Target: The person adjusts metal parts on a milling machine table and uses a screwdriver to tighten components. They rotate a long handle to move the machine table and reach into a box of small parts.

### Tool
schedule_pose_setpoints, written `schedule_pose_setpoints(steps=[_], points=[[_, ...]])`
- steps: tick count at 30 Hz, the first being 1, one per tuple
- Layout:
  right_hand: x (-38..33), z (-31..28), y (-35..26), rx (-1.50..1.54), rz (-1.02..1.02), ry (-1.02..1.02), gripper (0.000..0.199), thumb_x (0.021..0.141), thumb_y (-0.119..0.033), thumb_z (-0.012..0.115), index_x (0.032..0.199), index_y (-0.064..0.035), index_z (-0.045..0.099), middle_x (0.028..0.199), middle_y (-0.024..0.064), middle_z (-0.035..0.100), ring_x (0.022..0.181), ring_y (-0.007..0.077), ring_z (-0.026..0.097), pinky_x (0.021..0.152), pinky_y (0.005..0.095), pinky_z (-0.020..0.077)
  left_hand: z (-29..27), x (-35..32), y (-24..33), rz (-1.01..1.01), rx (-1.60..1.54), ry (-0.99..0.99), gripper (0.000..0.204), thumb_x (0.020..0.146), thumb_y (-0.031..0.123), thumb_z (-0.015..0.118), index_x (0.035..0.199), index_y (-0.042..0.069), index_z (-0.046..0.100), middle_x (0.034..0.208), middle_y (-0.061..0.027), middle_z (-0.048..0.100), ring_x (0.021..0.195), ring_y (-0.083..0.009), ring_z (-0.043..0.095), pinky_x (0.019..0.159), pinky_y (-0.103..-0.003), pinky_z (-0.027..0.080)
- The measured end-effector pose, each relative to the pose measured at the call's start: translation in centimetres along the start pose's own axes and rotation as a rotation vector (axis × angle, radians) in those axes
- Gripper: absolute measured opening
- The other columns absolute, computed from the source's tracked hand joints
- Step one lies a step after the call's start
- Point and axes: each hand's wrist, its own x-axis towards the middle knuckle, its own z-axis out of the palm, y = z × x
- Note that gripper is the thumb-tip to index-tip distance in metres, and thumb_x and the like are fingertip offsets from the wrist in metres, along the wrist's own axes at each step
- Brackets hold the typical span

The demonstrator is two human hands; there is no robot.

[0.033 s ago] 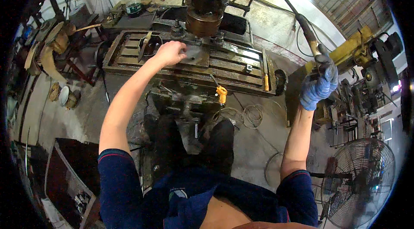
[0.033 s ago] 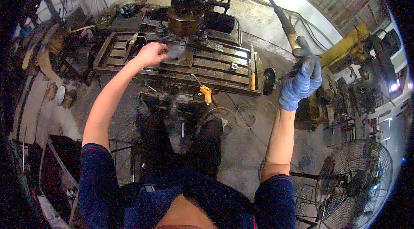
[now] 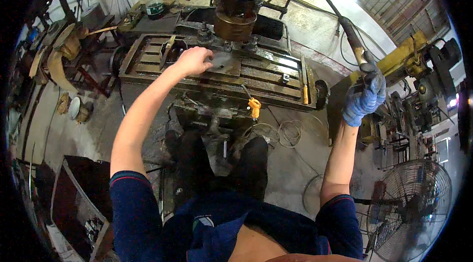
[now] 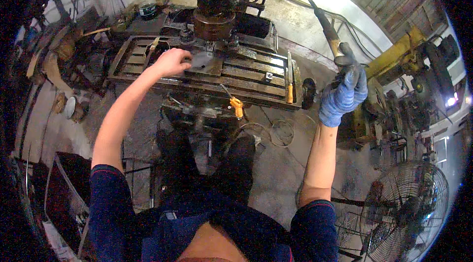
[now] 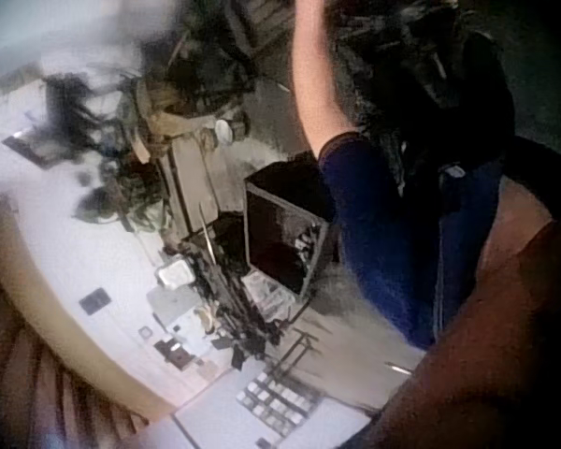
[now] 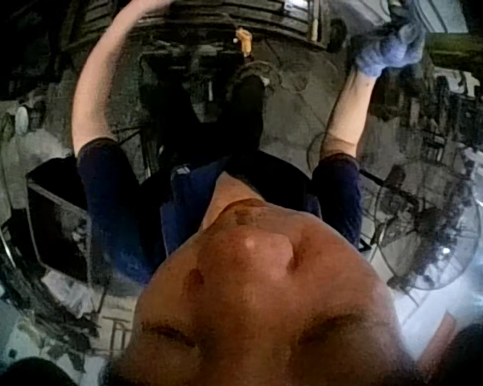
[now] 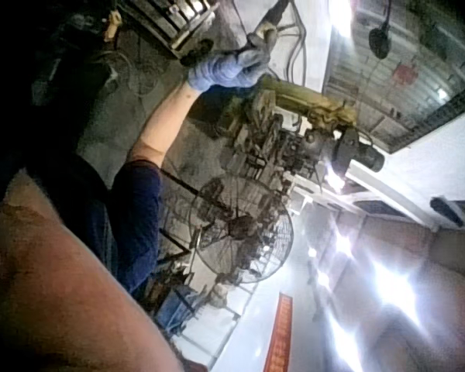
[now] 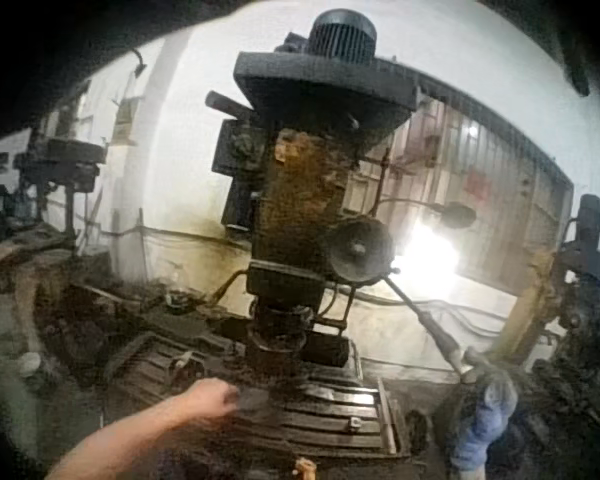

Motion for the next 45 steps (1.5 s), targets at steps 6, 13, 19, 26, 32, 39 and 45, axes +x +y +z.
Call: schedule_pose_setpoints(steps=[6,13,19,26,32,39,45], points=[[-0.9,0.0,0.0,-0.112,0.020,0.042,0.035,0.084,-0.029,0.054,0.089,0.0052,0.061,0.099,0.0178,0.062,0.094,0.0237,0.057,0.085,0.0347,0.0407,-8.6,-7.3,0.9,0.085,0.059,-0.095,0.032,0.072,0.020,0.065,0.099,0.004,0.060,0.082,-0.0166,0.062,0.078,-0.0334,0.060,0.069,-0.041,0.047],[-1.6,-3.2,1.8,-1.024,-0.541,-0.176,0.019,0.079,-0.007,0.050,0.089,-0.0015,0.065,0.086,0.0108,0.066,0.071,0.0224,0.060,0.064,0.0306,0.0476,-19.6,-25.4,-1.0,-0.288,0.028,-0.118,0.035,0.076,0.016,0.066,0.106,0.001,0.056,0.091,-0.0139,0.061,0.078,-0.0219,0.057,0.072,-0.033,0.046],[-2.3,-6.6,6.8,-1.422,-0.725,0.057,0.010,0.082,-0.014,0.058,0.080,-0.0061,0.063,0.078,0.0031,0.066,0.064,0.0192,0.062,0.054,0.0282,0.0474,-24.4,-46.2,-0.1,-1.065,0.117,0.232,0.034,0.083,0.019,0.060,0.111,0.001,0.055,0.089,-0.0087,0.062,0.077,-0.0130,0.054,0.074,-0.029,0.045],[-3.3,-2.9,5.4,-1.041,-0.698,0.073,0.010,0.080,-0.013,0.061,0.073,-0.0083,0.056,0.065,0.0019,0.060,0.053,0.0192,0.058,0.046,0.0288,0.0447,-17.9,-67.4,-0.5,-1.567,-0.143,0.208,0.027,0.074,0.011,0.063,0.097,-0.002,0.059,0.072,-0.0110,0.060,0.049,-0.0204,0.058,0.044,-0.030,0.045],[-3.5,-1.8,3.7,-0.437,-0.431,0.030,0.008,0.080,-0.014,0.062,0.079,-0.0056,0.060,0.073,0.0044,0.063,0.058,0.0193,0.059,0.049,0.0290,0.0455,-14.3,-70.0,1.0,-1.720,0.479,-0.118,0.037,0.067,0.018,0.065,0.100,0.005,0.056,0.089,-0.0151,0.062,0.079,-0.0298,0.063,0.065,-0.039,0.050],[-2.6,-4.7,5.5,-0.731,-0.373,-0.048,0.023,0.085,-0.008,0.047,0.098,0.0020,0.063,0.090,0.0123,0.065,0.075,0.0213,0.060,0.066,0.0300,0.0473,-11.5,-74.0,-3.1,-1.726,0.423,-0.168,0.034,0.077,0.018,0.052,0.109,0.005,0.052,0.110,-0.0173,0.057,0.103,-0.0337,0.054,0.083,-0.044,0.045],[-1.4,-1.0,2.2,-0.131,-0.003,0.018,0.033,0.084,-0.024,0.049,0.088,0.0072,0.060,0.094,0.0156,0.062,0.091,0.0245,0.057,0.081,0.0335,0.0428,-11.5,-72.1,-2.5,-1.716,0.274,-0.147,0.041,0.073,0.025,0.060,0.105,0.002,0.053,0.105,-0.0205,0.058,0.098,-0.0360,0.055,0.078,-0.046,0.046]])
